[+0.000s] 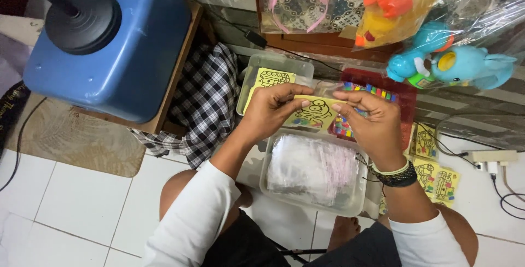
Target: The person places a printed sticker and small multi-colored blocks into a small transparent plastic bag by hand, handling one sticker at a time.
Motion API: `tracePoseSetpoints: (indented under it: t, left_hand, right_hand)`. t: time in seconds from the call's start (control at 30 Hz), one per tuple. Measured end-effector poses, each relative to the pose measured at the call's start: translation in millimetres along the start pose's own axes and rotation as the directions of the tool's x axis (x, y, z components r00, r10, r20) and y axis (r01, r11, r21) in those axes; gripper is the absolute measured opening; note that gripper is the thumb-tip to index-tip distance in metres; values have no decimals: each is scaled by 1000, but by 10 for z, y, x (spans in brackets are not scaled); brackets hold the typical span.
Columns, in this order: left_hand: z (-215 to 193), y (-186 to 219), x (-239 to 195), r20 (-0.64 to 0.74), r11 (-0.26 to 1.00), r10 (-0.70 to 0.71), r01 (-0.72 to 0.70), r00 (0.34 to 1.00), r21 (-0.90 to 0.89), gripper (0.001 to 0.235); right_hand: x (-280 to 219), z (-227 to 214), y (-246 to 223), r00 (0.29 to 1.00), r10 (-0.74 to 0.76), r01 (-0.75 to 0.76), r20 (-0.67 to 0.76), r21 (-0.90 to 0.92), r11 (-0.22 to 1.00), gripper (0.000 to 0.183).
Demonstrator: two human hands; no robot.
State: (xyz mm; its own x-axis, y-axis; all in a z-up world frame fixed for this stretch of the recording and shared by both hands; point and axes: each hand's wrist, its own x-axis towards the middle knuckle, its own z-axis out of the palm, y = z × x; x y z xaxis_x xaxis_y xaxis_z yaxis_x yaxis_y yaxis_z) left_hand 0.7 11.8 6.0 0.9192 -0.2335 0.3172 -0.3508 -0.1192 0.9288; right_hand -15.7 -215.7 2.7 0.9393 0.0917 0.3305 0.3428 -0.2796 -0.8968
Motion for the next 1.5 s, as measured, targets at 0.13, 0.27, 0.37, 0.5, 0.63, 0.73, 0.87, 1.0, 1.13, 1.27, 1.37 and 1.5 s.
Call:
tracePoseSetpoints:
  t: [0.13, 0.27, 0.37, 0.5, 0.63, 0.73, 0.87, 1.0, 1.13, 1.27, 1.37, 1.5]
  left_hand:
    - [-4, -38, 11, 24, 999, -36, 35, 999, 35, 21]
    - [16, -95, 7, 13, 997, -68, 67, 998, 28, 16]
    - [4, -94, 16, 4, 996, -85, 84, 996, 36, 13]
    - [-27, -43, 63, -15, 994, -6, 8, 1000, 110, 10]
    - [-50, -92, 29, -10, 990, -15, 16, 1000, 142, 9]
    - [-60, -120, 4, 10, 990, -126, 125, 992, 57, 11]
    - [-64, -78, 10, 8, 986, -154, 153, 988, 64, 11]
    - [-43, -104, 24, -85, 987, -155, 158, 984, 26, 6]
    - [-37, -122, 27, -114, 988, -155, 156, 981, -1, 5]
    - [-4, -123, 31, -133, 990, -139, 142, 981, 14, 9]
    - [28, -92, 37, -142, 991, -122, 128, 982, 31, 10]
    - [112, -72, 47, -134, 994, -103, 108, 986, 34, 13]
  right_hand:
    - [-14, 4, 17, 1000, -14, 12, -19, -83, 996, 13]
    - [30, 12, -26, 998, -62, 61, -8, -130, 990, 4]
    - [52, 36, -86, 991, -137, 134, -14, -132, 982, 6]
    - [76, 65, -72, 993, -117, 118, 20, -61, 991, 9]
    - [-10, 68, 62, 1000, 7, -8, -7, -39, 999, 6]
    - [-19, 68, 112, 998, 53, -53, -21, 8, 999, 7]
    - [-13, 60, 249, 996, 70, -64, -48, 107, 992, 8]
    - [4, 90, 125, 996, 86, -89, 21, 258, 962, 35]
    - [-16, 62, 216, 995, 92, -98, 37, 261, 960, 31]
    - [-5, 47, 276, 994, 107, -100, -14, 242, 965, 21]
    - [-3, 26, 272, 993, 108, -93, -48, 253, 963, 19]
    - [-49, -95, 197, 990, 119, -96, -78, 246, 964, 17]
